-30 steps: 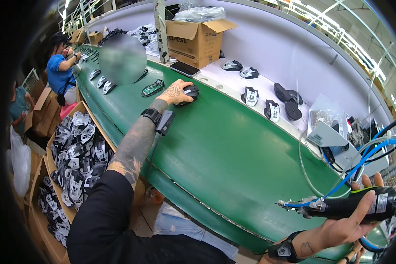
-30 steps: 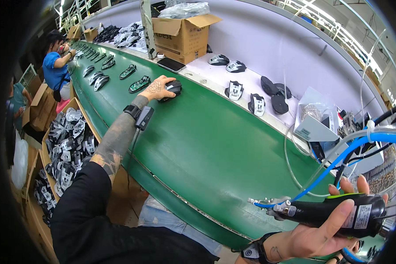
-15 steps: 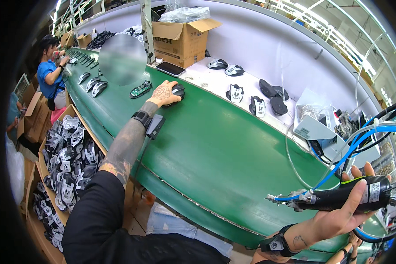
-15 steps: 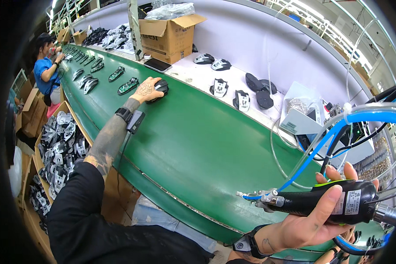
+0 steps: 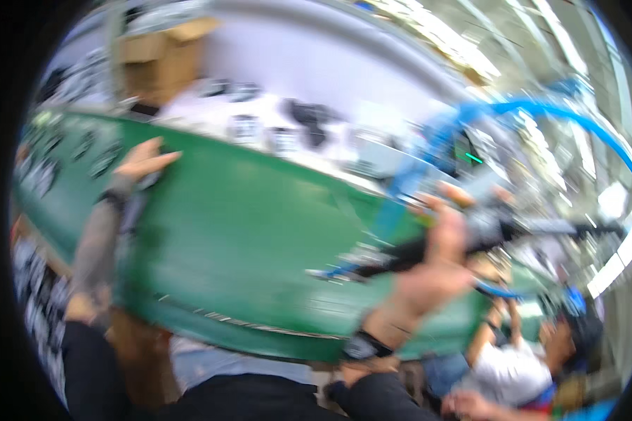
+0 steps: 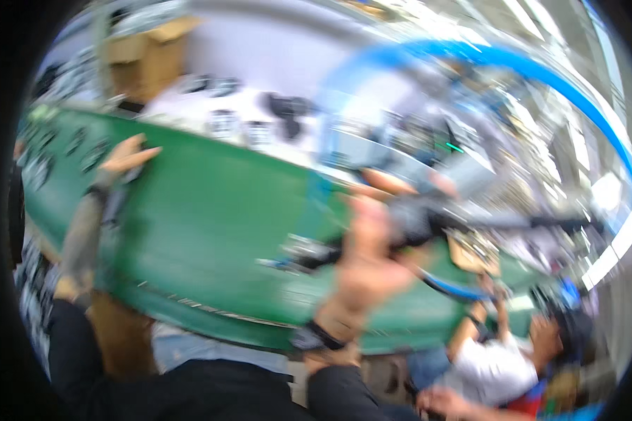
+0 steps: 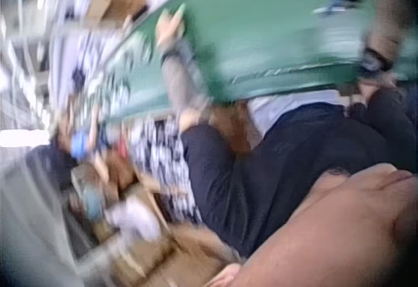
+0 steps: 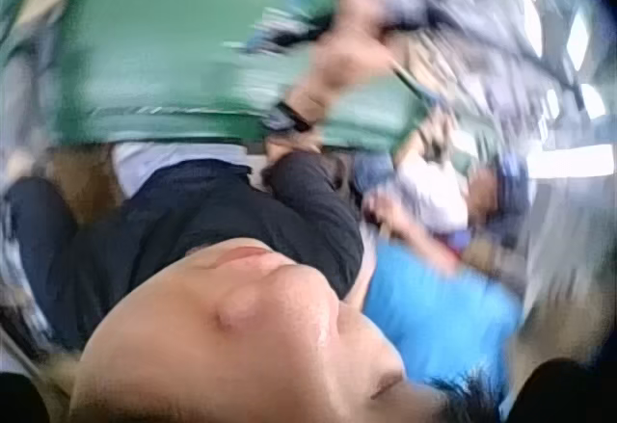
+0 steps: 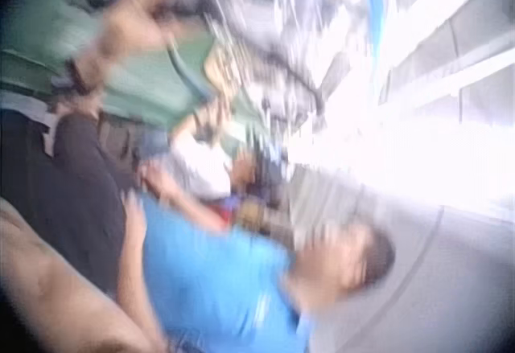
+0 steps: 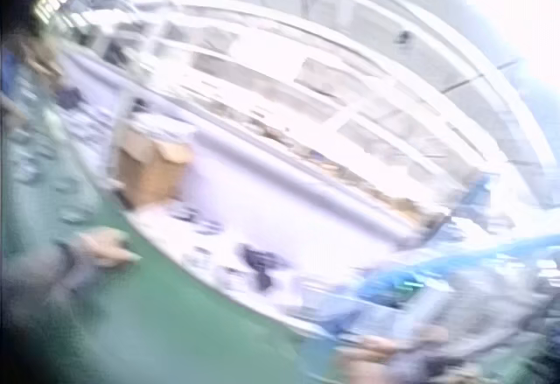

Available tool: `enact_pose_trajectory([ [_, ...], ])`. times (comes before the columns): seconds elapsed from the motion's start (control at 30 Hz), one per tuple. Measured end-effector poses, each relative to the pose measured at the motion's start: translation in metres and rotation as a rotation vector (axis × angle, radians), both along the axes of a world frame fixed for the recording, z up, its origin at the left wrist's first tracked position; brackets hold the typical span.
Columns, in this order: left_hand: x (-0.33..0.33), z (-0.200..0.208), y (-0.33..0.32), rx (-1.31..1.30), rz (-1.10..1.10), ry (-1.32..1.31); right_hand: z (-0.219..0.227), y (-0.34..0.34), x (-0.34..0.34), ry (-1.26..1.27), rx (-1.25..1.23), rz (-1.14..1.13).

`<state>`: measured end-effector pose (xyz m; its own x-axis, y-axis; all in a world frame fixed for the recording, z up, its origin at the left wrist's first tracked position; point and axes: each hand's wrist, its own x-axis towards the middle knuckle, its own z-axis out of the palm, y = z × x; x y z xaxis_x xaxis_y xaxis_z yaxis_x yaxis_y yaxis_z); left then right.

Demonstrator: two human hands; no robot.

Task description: Use an electric screwdriver to fasten bottom plates onto computer mice on a factory assembly line.

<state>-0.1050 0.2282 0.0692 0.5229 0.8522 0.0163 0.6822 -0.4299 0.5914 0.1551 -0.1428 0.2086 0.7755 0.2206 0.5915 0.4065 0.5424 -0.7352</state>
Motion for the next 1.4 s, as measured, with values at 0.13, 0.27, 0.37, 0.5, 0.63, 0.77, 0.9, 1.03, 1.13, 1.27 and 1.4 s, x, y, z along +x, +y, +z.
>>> enact_pose_trajectory([
  [0.13, -0.039, -0.090, 0.057, 0.524, 0.241, 0.041, 0.011, 0.014, -0.016, -0.100, 0.050, 0.305],
  [0.27, -0.064, -0.172, 0.115, 0.479, 0.142, 0.322, -0.007, 0.035, -0.006, -0.076, -0.023, 0.420],
  [0.37, 0.007, -0.111, 0.089, 0.219, 0.150, 0.088, 0.014, 0.012, 0.008, -0.089, 0.008, 0.358],
  [0.5, -0.038, -0.122, 0.082, 0.382, 0.139, -0.026, 0.005, 0.020, -0.004, -0.028, 0.003, 0.410],
  [0.63, -0.042, -0.100, 0.017, 0.598, 0.033, 0.053, -0.004, 0.033, -0.009, 0.015, 0.021, 0.457],
  [0.77, 0.034, -0.028, -0.108, 0.400, -0.159, 0.023, -0.002, 0.029, -0.009, 0.007, -0.046, 0.402],
  [0.9, 0.086, -0.014, -0.154, -0.720, -0.103, -0.890, -0.005, 0.033, -0.006, 0.025, -0.022, 0.381],
  [1.03, 0.103, -0.015, -0.192, -1.346, -0.093, -1.524, -0.008, 0.039, -0.016, 0.034, 0.009, 0.367],
  [1.13, 0.104, -0.045, -0.199, -1.463, -0.040, -1.578, -0.006, 0.044, -0.019, -0.006, 0.027, 0.288],
  [1.27, 0.112, -0.052, -0.206, -1.508, -0.160, -1.451, -0.004, 0.039, -0.014, -0.085, 0.097, 0.253],
  [1.4, 0.115, -0.056, -0.207, -1.570, -0.219, -1.429, -0.006, 0.030, 0.000, -0.085, 0.056, 0.279],
])
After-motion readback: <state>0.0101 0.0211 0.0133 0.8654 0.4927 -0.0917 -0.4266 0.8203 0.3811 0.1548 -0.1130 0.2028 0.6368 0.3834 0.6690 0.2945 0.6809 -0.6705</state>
